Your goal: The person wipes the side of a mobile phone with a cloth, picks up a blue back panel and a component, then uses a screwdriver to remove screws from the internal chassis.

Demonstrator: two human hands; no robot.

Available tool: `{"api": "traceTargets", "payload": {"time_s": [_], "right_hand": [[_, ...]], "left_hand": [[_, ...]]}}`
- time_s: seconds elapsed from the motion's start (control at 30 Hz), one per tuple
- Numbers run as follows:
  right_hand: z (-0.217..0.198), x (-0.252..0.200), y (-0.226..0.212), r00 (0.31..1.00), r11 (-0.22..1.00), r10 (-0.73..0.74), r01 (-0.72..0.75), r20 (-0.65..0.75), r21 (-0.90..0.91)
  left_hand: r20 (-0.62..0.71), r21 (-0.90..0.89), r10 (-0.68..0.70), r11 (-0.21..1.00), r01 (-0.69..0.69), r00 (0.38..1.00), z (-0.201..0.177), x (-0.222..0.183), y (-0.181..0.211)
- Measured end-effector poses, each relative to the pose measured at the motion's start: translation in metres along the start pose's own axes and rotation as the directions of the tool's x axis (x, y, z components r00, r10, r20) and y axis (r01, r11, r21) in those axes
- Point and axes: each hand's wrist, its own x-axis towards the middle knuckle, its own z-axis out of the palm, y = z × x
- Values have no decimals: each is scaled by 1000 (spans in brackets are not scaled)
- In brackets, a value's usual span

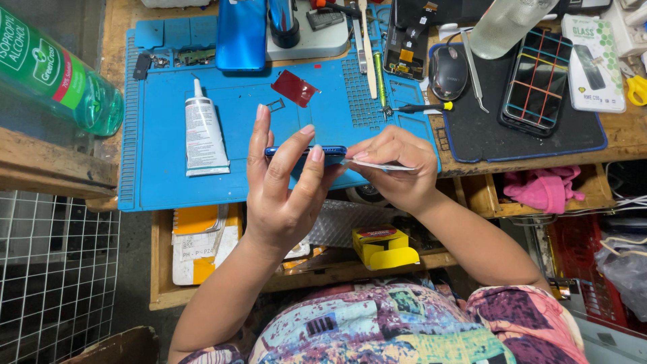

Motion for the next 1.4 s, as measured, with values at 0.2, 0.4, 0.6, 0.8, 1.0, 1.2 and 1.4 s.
{"api": "traceTargets", "payload": {"time_s": [0.2,0.4,0.6,0.8,1.0,1.2,1.4], "right_hand": [[1,1,-4,1000,999,-17,17,-11,-30],[2,-2,0,1000,1000,-28,28,-9,-3],[0,-4,3,1000,1000,-14,14,18,19],[-3,-1,-1,998,1000,-3,4,57,-8],[-2,-2,-3,998,1000,0,0,62,-4],[-2,-7,3,998,1000,6,-7,64,8],[4,-14,11,991,994,39,-25,128,-107]], "left_hand": [[-6,-9,-6,1000,6,1000,1,-2,0],[-1,-10,-7,1000,7,1000,1,-3,-1],[-3,-14,-10,1000,10,1000,1,-3,0],[-17,-31,-13,999,13,1000,2,-3,0],[-53,-35,-46,998,44,998,2,3,5],[-82,-59,-66,996,61,995,3,10,7],[-111,-52,-60,997,55,992,7,12,6]]}}
